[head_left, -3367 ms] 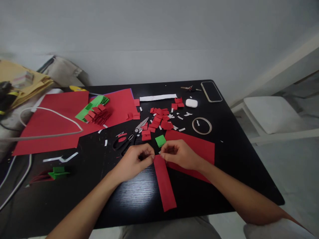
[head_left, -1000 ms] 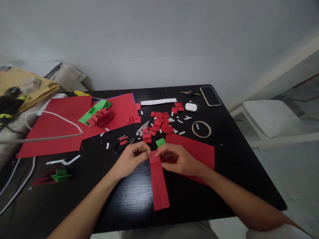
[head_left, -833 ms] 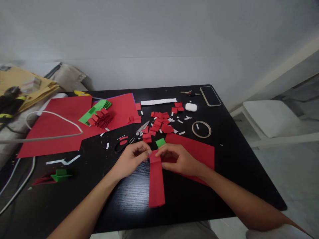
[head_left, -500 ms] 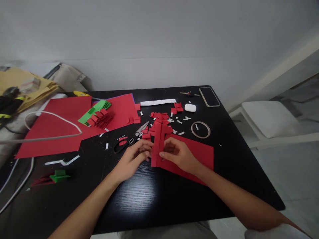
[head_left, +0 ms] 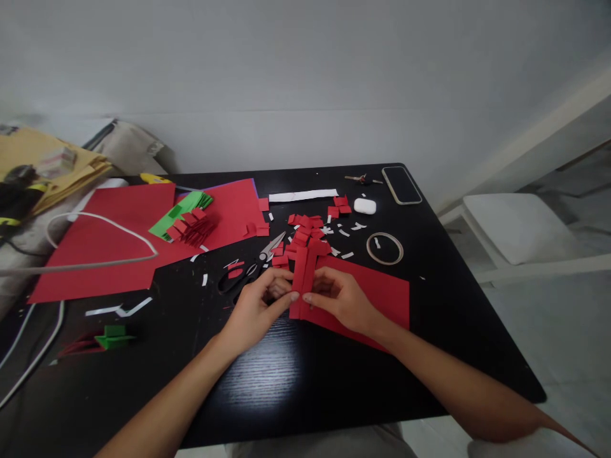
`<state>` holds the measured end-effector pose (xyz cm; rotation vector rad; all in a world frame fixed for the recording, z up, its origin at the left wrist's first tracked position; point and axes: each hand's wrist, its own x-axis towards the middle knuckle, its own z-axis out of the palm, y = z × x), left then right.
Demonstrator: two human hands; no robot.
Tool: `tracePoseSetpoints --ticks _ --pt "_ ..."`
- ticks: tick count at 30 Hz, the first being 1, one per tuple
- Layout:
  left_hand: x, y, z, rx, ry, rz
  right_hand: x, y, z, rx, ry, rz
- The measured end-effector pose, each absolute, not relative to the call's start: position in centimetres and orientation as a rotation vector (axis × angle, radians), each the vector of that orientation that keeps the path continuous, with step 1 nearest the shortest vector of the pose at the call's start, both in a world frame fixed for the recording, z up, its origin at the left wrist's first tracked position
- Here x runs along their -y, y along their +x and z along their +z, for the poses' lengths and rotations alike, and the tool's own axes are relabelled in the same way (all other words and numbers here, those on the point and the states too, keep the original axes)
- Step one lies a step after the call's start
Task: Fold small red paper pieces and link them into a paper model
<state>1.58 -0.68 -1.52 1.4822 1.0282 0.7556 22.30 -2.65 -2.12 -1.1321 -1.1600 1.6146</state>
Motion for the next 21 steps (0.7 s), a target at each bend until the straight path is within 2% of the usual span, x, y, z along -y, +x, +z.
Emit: tracePoseSetpoints --ticks 21 --pt "1.18 1.73 -1.95 -0.995 1.519 0.713 2.90 22.17 -1.88 1.272 -1.237 1.476"
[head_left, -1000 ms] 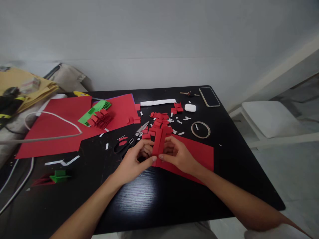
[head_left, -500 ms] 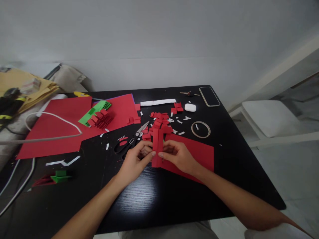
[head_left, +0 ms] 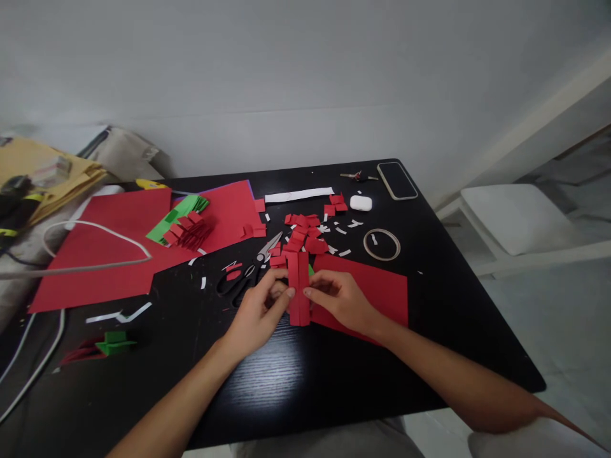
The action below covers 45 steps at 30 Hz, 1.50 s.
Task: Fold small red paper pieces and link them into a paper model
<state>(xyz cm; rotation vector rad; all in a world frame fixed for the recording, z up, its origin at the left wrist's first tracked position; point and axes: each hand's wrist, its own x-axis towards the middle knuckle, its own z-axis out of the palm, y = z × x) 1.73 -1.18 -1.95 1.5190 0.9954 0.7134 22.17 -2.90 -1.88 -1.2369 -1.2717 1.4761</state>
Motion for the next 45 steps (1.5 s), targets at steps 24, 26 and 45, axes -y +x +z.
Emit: tracePoseSetpoints --ticks 24,26,45 --pt "1.1 1.9 -1.2 -1.016 1.428 0.898 3.0 22.2 -1.9 1.138 -1.166 1.570" --pt "1.1 1.9 -1.4 -0.996 1.412 0.890 3.0 22.1 -1.9 1.132 -1.152 1.572" --pt "1.2 1.7 -0.8 -0.922 1.417 0.910 2.9 22.4 -1.6 1.207 -1.051 1.410"
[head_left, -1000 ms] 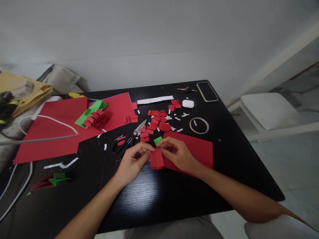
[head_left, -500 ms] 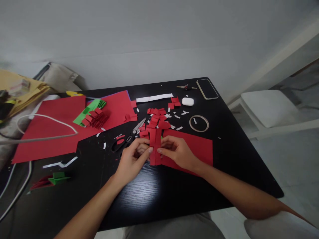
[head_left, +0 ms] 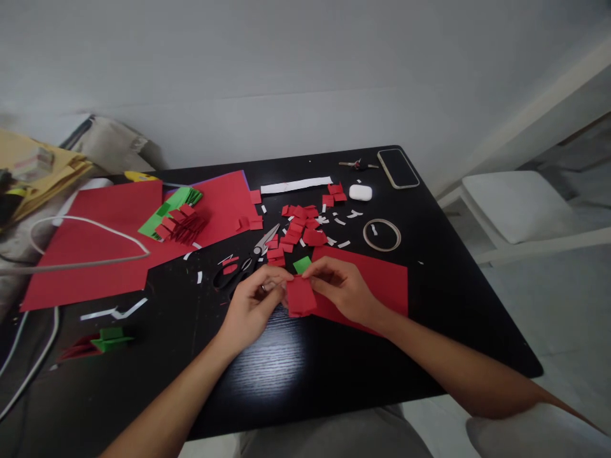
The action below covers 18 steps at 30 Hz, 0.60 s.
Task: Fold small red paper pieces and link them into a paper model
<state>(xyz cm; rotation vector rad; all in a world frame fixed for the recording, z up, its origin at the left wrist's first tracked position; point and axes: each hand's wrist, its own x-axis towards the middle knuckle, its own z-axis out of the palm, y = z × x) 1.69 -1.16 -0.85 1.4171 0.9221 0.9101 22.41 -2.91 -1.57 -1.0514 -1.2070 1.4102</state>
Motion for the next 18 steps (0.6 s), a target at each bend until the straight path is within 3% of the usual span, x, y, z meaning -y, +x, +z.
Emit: tracePoseSetpoints --ticks 18 --pt "1.40 1.98 -0.73 -0.982 1.516 1.027 3.45 22.50 -1.88 1.378 -1.065 1.262"
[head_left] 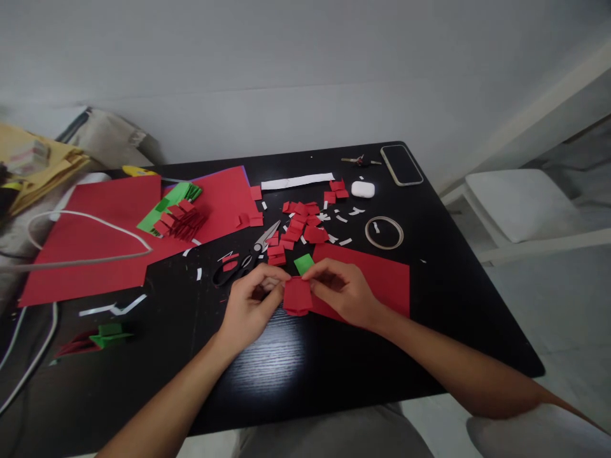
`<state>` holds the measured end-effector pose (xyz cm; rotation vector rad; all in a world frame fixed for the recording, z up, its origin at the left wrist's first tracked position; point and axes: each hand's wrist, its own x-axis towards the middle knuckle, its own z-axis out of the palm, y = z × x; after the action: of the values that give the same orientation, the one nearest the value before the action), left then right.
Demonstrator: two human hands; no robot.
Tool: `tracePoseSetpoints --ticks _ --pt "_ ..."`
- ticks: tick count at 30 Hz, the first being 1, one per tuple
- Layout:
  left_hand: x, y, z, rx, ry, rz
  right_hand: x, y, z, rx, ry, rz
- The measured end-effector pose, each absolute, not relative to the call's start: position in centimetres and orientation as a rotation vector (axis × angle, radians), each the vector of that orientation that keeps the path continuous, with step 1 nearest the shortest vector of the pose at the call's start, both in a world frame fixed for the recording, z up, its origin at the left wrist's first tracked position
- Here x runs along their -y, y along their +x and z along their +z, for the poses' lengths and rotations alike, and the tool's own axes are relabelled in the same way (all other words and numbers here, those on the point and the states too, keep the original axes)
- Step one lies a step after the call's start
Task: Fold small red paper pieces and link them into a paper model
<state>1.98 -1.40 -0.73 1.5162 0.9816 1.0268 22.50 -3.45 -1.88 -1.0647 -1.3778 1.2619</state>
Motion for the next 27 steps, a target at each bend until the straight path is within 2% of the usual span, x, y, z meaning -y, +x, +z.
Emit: tracePoseSetpoints --ticks 12,23,27 --pt "1.21 1.61 -0.19 -0.925 1.461 0.999 3.34 22.47 -1.52 1.245 -1.064 1.437" --pt "1.26 1.66 -0.34 -0.935 1.481 0.992 3.32 22.39 -1.65 1.235 -1.073 1.392" --pt "1.50 1.50 -0.34 -0.977 1.544 0.950 3.77 22.25 -1.47 1.357 -1.127 1.205"
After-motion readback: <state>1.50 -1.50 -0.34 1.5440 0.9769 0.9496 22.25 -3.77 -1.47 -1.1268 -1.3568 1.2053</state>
